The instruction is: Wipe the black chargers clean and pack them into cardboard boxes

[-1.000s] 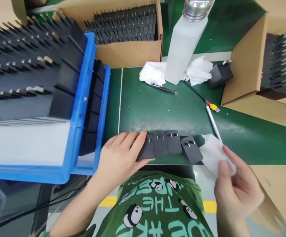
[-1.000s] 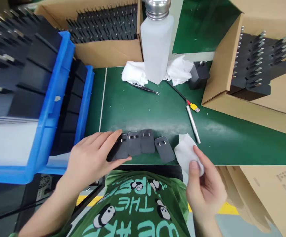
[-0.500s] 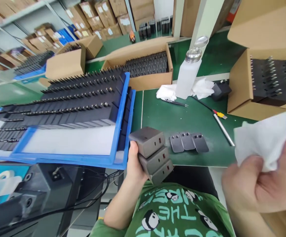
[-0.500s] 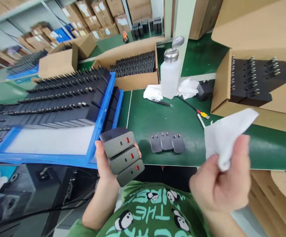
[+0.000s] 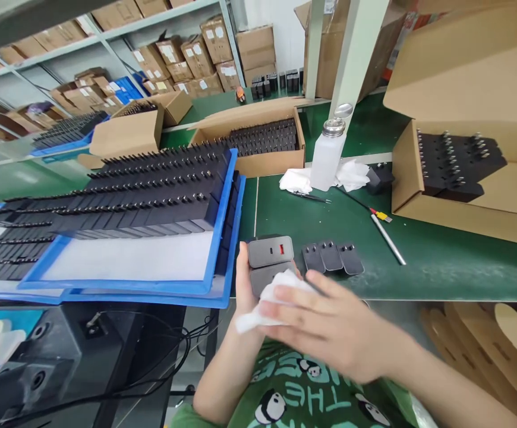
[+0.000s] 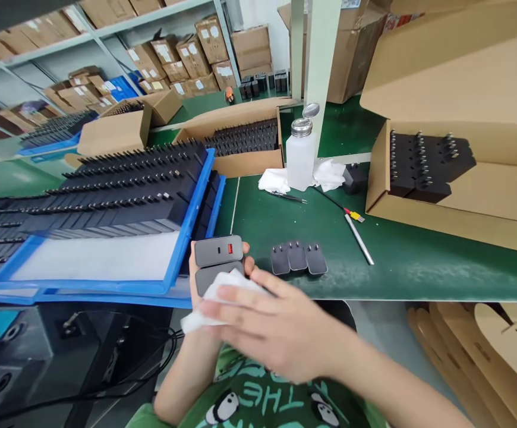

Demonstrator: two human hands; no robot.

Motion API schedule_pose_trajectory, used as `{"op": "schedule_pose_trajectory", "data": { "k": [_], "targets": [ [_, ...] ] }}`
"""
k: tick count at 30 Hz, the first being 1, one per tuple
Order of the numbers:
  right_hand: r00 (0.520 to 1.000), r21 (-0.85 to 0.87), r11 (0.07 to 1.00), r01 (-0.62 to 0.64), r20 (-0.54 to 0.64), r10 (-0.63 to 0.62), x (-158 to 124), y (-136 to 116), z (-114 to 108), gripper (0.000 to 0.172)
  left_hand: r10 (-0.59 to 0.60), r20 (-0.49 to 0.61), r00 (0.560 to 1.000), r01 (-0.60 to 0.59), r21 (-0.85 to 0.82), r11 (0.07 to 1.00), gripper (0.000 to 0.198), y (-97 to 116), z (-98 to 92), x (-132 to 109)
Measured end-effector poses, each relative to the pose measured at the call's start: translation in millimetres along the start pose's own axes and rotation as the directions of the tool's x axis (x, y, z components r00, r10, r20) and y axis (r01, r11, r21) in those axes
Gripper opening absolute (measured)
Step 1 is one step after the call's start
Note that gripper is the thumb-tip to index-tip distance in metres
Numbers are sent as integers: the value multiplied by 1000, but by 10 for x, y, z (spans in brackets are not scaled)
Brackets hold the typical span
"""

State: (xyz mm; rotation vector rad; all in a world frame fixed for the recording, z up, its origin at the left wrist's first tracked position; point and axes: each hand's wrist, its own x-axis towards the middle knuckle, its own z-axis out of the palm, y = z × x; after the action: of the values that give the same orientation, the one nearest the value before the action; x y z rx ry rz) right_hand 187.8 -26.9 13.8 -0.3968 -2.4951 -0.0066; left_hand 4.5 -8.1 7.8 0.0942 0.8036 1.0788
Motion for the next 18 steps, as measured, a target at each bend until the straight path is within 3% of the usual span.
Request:
{"op": "schedule_pose_trajectory", "data": {
  "k": [2, 4, 5, 6, 7, 8, 9, 10, 11, 12, 13, 15, 18],
  "targets": [
    [997, -3, 998, -70, 31, 70, -206, 148, -87, 42, 16, -5, 1000, -16, -6, 1000, 63, 9, 21, 30],
    [974, -4, 975, -223, -49, 223, -394, 287, -205, 52, 24, 4, 1000, -24, -7, 1000, 66, 19, 36, 57],
    [935, 1, 946, -323, -154, 320, -438, 314, -254, 57, 29, 9, 1000, -29, -10, 1000, 67, 20, 45, 64],
    [867, 1, 904, -428, -283, 411, -436, 301, -285, 62, 36, 14, 999, -35, -11, 999, 67, 17, 54, 66],
    [787, -5, 859, -513, -403, 468, -388, 251, -294, 65, 43, 20, 999, -42, -10, 999, 67, 10, 65, 64],
    [739, -22, 835, -550, -479, 474, -306, 175, -278, 66, 51, 24, 998, -51, -10, 999, 66, -1, 75, 62],
    [754, -61, 845, -531, -489, 438, -206, 90, -241, 64, 58, 28, 998, -57, -10, 998, 65, -13, 83, 59],
    [831, -108, 890, -442, -424, 361, -110, 17, -192, 60, 60, 33, 998, -60, -10, 998, 62, -25, 89, 58],
    [920, -129, 945, -302, -300, 253, -42, -27, -140, 56, 61, 35, 998, -60, -12, 998, 60, -34, 91, 58],
    [974, -110, 979, -171, -167, 152, -18, -28, -95, 52, 62, 35, 997, -61, -15, 998, 57, -40, 88, 61],
    [992, -84, 991, -108, -73, 102, -50, 22, -65, 50, 62, 36, 997, -61, -16, 998, 56, -43, 82, 64],
    [982, -106, 977, -187, -18, 186, -273, 259, -63, 55, 58, 48, 997, -58, -5, 998, 58, -37, 67, 66],
    [900, -182, 881, -436, -111, 422, -759, 743, -176, 71, 73, 60, 995, -76, 35, 997, 66, -21, 72, 57]
  ]
}}
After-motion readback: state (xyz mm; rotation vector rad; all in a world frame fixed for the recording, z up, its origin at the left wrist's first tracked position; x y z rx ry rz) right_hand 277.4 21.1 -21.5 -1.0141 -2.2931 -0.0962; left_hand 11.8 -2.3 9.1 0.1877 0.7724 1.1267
